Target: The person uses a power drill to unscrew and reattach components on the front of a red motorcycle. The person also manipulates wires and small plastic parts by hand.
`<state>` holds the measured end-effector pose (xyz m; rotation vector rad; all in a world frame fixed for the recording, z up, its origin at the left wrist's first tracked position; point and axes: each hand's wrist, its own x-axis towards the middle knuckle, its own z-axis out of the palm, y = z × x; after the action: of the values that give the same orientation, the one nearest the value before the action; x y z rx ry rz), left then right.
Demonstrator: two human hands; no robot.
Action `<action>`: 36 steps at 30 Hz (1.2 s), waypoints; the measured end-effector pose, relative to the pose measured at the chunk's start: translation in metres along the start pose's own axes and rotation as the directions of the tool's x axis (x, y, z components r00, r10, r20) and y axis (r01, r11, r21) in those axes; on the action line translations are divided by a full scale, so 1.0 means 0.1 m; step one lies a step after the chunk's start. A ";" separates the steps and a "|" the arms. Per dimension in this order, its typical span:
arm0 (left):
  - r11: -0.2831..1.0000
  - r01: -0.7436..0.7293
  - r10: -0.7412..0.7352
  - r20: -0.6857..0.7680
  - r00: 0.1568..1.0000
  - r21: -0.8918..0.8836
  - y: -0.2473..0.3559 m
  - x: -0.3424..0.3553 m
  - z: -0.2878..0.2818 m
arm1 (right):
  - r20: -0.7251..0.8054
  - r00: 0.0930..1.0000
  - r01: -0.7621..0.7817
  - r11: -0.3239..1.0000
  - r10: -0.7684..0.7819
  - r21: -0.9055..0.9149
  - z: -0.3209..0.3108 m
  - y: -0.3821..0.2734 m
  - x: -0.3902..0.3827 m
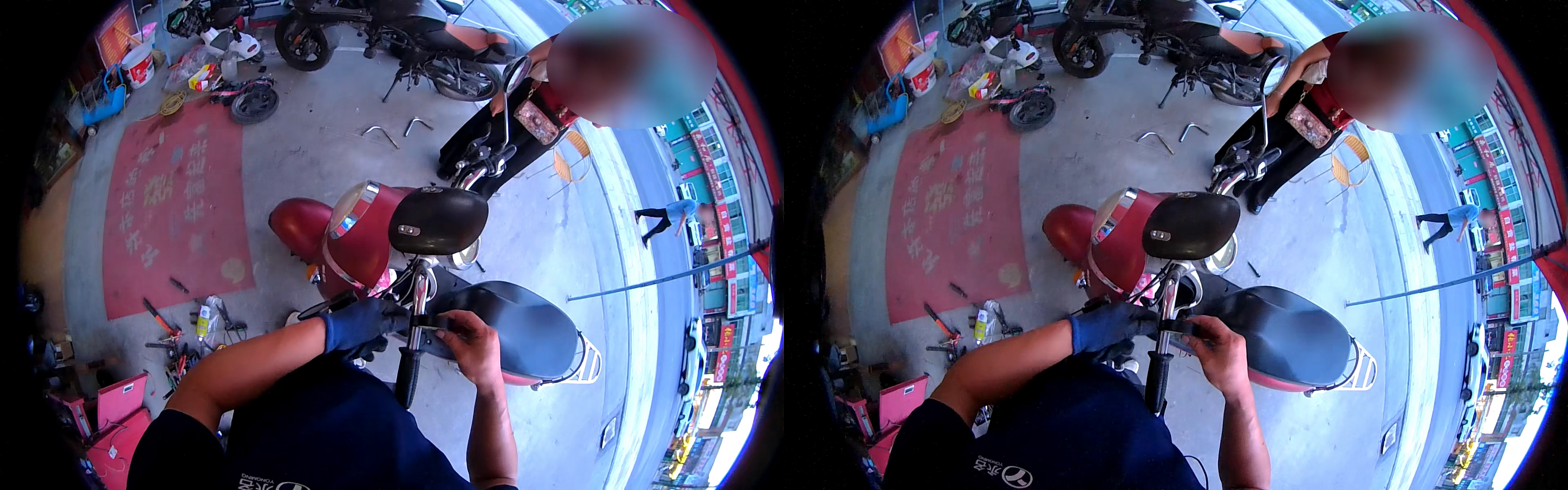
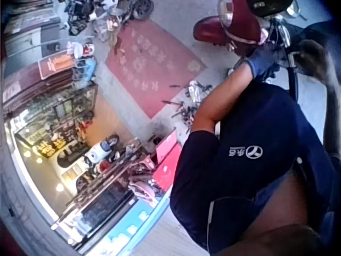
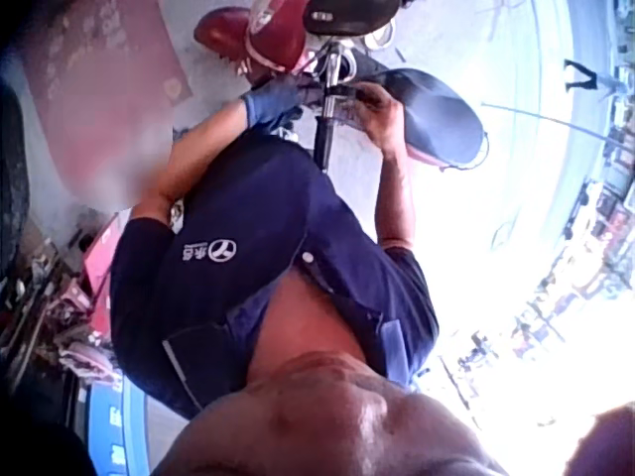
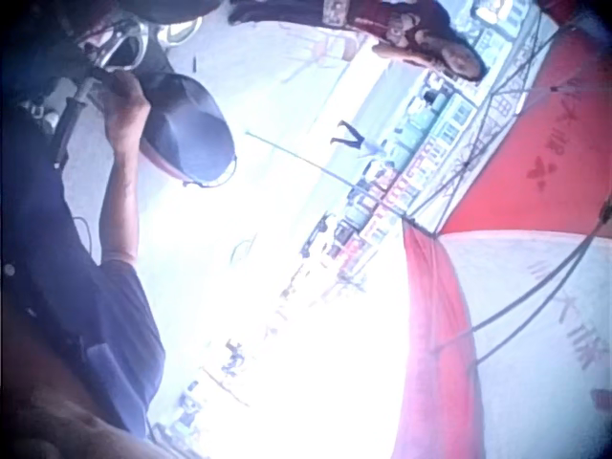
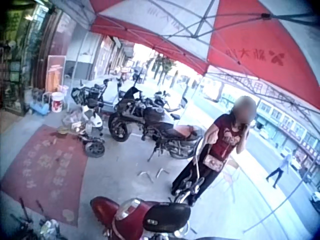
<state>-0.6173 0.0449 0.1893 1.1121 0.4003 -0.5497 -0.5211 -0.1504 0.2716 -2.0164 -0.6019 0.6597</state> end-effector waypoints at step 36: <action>0.917 0.095 -0.075 0.066 0.995 -0.388 -0.31 0.22 0.08 | -0.037 0.994 0.109 0.931 -0.102 0.347 0.24 0.54 -0.04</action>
<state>-0.6185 0.0220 0.1575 0.6966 0.4925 -0.5441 -0.5312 -0.1643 0.2147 -1.6458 -0.5363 0.6331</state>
